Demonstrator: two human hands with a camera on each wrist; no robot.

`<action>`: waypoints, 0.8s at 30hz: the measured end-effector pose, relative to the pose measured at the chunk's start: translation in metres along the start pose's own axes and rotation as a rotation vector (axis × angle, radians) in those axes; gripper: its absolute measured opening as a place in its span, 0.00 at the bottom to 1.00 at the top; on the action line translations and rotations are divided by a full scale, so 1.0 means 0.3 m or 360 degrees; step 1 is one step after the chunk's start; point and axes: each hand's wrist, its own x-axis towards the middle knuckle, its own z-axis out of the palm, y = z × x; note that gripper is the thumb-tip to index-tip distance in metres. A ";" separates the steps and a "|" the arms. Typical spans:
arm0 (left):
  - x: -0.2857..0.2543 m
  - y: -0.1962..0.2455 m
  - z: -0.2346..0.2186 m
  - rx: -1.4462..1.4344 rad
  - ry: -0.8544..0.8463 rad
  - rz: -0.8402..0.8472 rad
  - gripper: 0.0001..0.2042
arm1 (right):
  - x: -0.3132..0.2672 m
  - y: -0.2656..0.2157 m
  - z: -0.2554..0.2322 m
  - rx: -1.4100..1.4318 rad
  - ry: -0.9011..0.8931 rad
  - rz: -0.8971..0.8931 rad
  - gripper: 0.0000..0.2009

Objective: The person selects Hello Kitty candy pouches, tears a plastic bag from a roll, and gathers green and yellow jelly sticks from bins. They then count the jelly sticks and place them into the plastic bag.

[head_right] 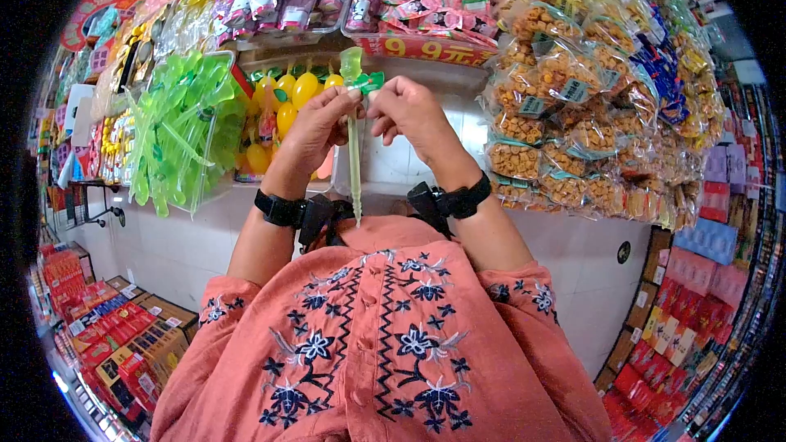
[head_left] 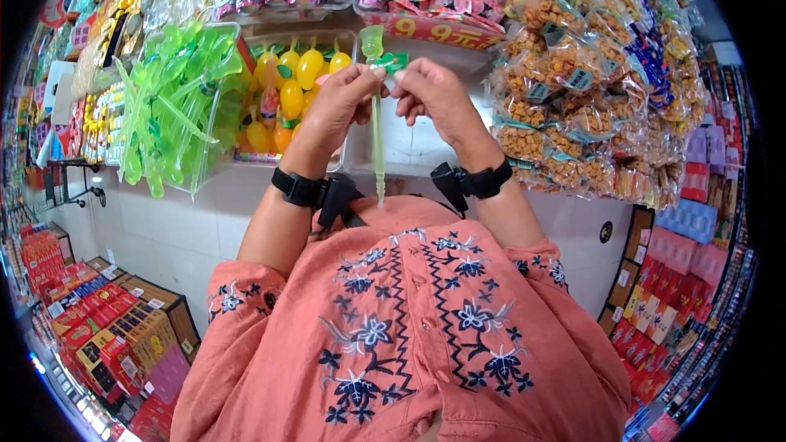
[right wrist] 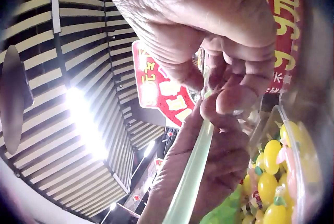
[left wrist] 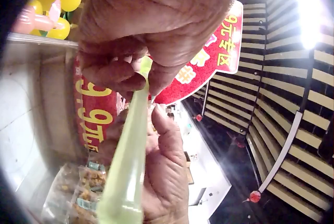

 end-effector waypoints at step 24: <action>0.145 -0.036 0.017 0.0663 0.0001 0.0081 0.20 | 0.209 0.371 -0.269 0.0698 0.0302 0.0440 0.08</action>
